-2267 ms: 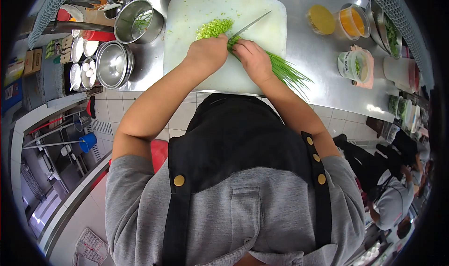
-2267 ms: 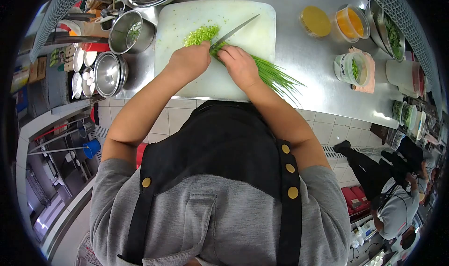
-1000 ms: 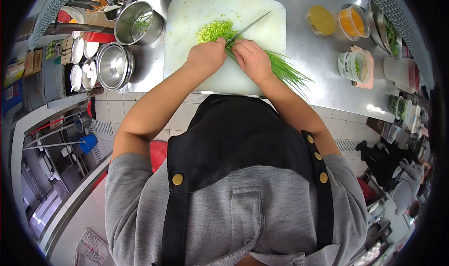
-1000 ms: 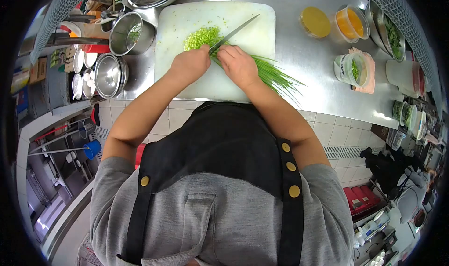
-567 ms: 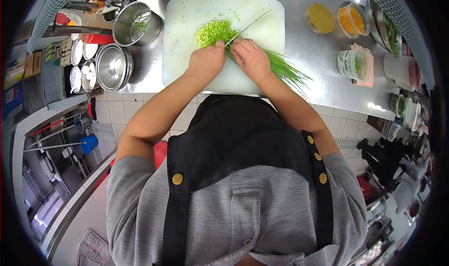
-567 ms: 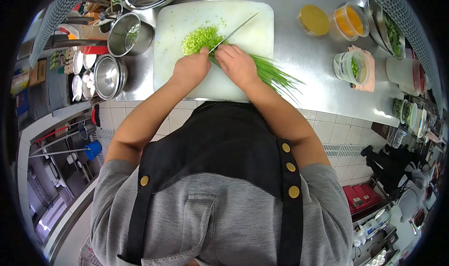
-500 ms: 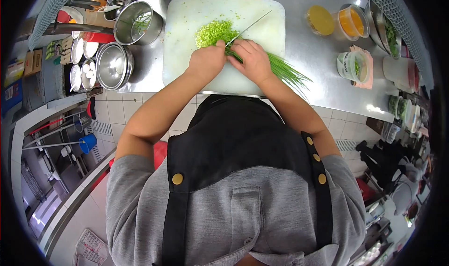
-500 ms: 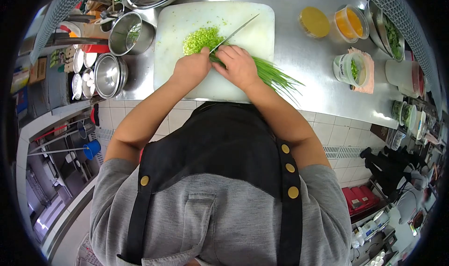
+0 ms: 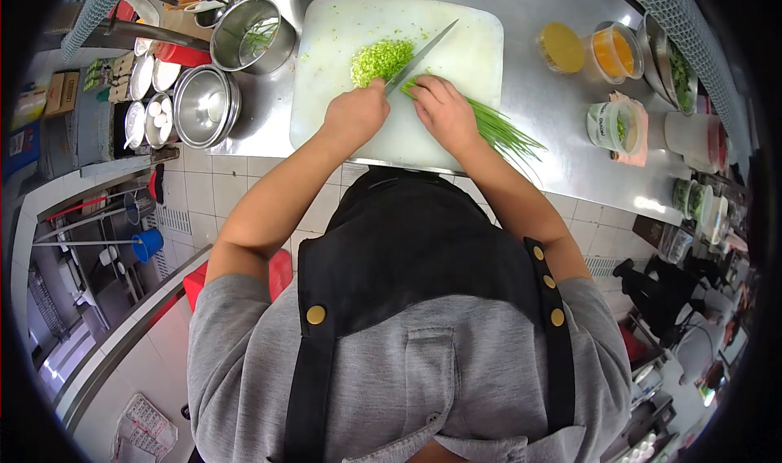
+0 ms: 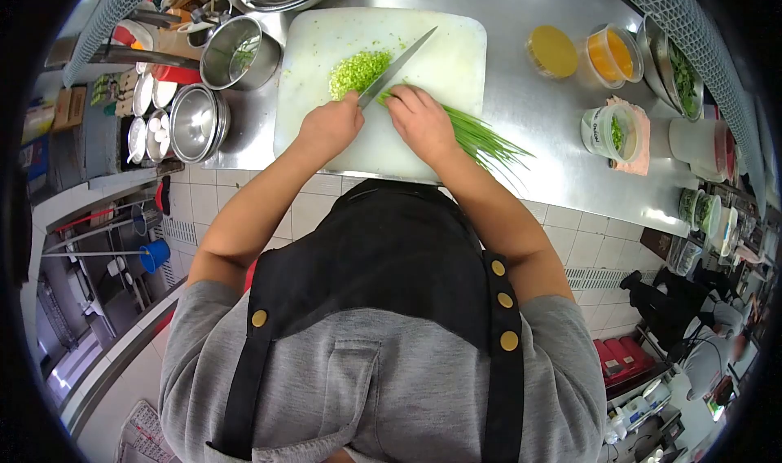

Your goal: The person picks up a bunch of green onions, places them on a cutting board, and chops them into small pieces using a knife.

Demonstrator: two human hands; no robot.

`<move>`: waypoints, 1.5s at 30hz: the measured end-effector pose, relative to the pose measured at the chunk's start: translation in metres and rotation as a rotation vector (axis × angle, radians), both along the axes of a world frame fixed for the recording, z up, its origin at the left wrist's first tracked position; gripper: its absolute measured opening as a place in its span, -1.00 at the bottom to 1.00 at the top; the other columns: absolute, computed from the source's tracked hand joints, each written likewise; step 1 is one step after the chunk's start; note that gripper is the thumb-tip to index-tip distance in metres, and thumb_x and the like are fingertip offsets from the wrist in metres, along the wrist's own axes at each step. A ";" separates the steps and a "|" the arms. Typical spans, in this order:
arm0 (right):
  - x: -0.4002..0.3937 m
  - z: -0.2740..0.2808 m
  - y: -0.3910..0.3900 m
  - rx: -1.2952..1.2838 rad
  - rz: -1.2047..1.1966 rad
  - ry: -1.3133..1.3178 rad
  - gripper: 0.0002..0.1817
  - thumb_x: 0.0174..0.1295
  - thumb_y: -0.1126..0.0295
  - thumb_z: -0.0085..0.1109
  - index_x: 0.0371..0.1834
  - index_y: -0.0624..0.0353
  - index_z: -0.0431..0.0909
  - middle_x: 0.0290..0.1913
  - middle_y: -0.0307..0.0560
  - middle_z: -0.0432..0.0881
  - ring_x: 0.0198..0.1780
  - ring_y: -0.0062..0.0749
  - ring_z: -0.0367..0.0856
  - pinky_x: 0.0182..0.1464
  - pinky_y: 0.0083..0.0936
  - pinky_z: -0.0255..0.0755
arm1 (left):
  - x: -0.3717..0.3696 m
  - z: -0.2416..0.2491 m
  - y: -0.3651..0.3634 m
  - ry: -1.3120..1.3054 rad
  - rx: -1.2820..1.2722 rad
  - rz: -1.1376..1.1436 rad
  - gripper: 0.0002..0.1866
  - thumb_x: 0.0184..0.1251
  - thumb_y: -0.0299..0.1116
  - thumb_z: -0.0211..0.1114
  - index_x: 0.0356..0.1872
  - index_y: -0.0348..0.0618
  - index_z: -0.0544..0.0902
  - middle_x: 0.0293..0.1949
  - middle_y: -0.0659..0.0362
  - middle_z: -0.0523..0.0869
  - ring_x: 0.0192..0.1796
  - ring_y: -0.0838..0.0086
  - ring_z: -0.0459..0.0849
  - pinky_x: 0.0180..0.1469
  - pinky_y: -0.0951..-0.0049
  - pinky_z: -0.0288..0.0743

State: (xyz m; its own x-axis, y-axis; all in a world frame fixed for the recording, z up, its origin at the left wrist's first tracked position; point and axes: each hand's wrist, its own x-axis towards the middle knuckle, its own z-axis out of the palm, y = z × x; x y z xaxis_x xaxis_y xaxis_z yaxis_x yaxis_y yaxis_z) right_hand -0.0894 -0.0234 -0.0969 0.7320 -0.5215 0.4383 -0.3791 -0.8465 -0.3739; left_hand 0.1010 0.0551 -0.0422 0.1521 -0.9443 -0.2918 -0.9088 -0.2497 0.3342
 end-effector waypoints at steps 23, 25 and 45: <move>0.000 -0.002 -0.003 0.041 -0.066 -0.165 -0.83 0.18 0.49 0.38 -0.17 0.06 0.67 -0.09 -0.19 0.69 0.01 -0.21 0.70 0.02 -0.30 0.64 | -0.017 0.041 -0.025 -0.032 0.033 -0.029 -0.77 0.48 -0.34 0.08 -0.04 -0.26 0.58 -0.26 -0.19 0.81 -0.14 -0.10 0.82 -0.04 -0.09 0.66; 0.000 -0.001 -0.004 0.037 -0.056 -0.171 -0.83 0.17 0.49 0.38 -0.17 0.06 0.67 -0.09 -0.19 0.69 0.00 -0.21 0.70 0.01 -0.31 0.64 | -0.021 0.042 -0.028 -0.051 0.087 -0.079 -0.76 0.48 -0.35 0.06 -0.04 -0.26 0.58 -0.24 -0.20 0.81 -0.13 -0.10 0.82 -0.04 -0.10 0.65; 0.002 -0.002 -0.007 0.052 -0.071 -0.152 -0.81 0.16 0.49 0.38 -0.16 0.06 0.67 -0.05 -0.22 0.69 0.01 -0.23 0.69 0.01 -0.33 0.65 | -0.020 0.003 -0.026 -0.063 0.063 -0.069 -0.79 0.44 -0.32 0.11 -0.11 -0.25 0.59 -0.30 -0.17 0.81 -0.21 -0.08 0.83 -0.13 -0.05 0.69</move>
State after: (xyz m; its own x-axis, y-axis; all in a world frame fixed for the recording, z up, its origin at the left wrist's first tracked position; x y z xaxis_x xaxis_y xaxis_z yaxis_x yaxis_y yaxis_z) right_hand -0.0875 -0.0303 -0.0987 0.6202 -0.5944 0.5119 -0.3731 -0.7975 -0.4741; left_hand 0.0806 0.0290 -0.0388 0.1069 -0.9334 -0.3426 -0.9434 -0.2040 0.2614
